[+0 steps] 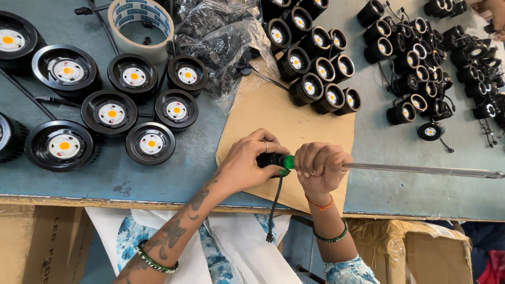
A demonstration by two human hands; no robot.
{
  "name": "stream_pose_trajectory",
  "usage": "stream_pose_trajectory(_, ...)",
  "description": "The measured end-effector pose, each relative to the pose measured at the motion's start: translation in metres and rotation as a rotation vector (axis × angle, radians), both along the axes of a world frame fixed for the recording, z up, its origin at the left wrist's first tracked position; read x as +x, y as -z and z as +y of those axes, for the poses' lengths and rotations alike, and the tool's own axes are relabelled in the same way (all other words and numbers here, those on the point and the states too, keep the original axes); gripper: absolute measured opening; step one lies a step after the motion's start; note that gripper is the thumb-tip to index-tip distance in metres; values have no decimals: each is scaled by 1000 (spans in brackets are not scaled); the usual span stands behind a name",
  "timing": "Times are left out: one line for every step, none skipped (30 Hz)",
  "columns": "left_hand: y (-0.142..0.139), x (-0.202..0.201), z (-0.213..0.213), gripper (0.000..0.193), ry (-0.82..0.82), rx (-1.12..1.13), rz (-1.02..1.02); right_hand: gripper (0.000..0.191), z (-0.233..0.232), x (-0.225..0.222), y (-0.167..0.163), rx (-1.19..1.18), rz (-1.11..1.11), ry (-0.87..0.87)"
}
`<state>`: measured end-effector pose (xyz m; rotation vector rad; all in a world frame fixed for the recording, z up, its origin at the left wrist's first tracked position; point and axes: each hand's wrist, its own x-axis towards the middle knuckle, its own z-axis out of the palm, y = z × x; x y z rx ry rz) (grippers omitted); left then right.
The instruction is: The person assembles small black LED light fixtures at a workbench. They insert a small circular component into each fixture, secure it with a green-handled screwdriver, and place the finished units into a pile.
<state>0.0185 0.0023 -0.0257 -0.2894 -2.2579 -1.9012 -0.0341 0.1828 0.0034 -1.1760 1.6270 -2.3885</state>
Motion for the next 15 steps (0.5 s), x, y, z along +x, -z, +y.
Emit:
stream_pose_trajectory(1,0,2,34,-17,12,-12,59,-1,-1,-2,17,11,-8)
stream_pose_trajectory(2,-1,4,32,-33,23,-25,60,-1,-1,-3,34,21,-16)
stream_pose_trajectory(3,-2,5,31,-36,31,-19,59,-2,-2,-5,27,11,-37)
stream_pose_trajectory(5,-4,5,30,-38,39,-13,59,-1,-3,-6,20,2,-56)
stream_pose_trajectory(6,-5,6,30,-37,49,-7,59,0,-3,-5,13,-7,-72)
stream_pose_trajectory(7,-6,7,30,-29,45,-27,59,1,-4,-4,21,-4,-74)
stream_pose_trajectory(9,-8,7,30,-22,41,-46,59,2,-4,-2,29,0,-77)
stream_pose_trajectory(10,-9,7,30,-16,35,-65,60,3,-5,0,36,5,-80)
stream_pose_trajectory(10,-11,6,30,-10,27,-70,60,5,-6,3,45,1,-77)
stream_pose_trajectory(10,-12,5,30,-2,16,-73,60,5,-7,5,52,-2,-74)
stream_pose_trajectory(9,-13,4,31,7,6,-75,60,6,-8,6,59,-4,-68)
stream_pose_trajectory(8,-14,4,31,13,-11,-78,60,7,-9,5,57,-44,-71)
stream_pose_trajectory(6,-15,3,31,19,-28,-78,60,8,-9,1,54,-84,-75)
stream_pose_trajectory(5,-15,2,32,24,-45,-78,60,8,-9,-4,52,-122,-79)
stream_pose_trajectory(3,-15,2,31,26,-55,-75,59,9,-9,-11,-21,-104,-79)
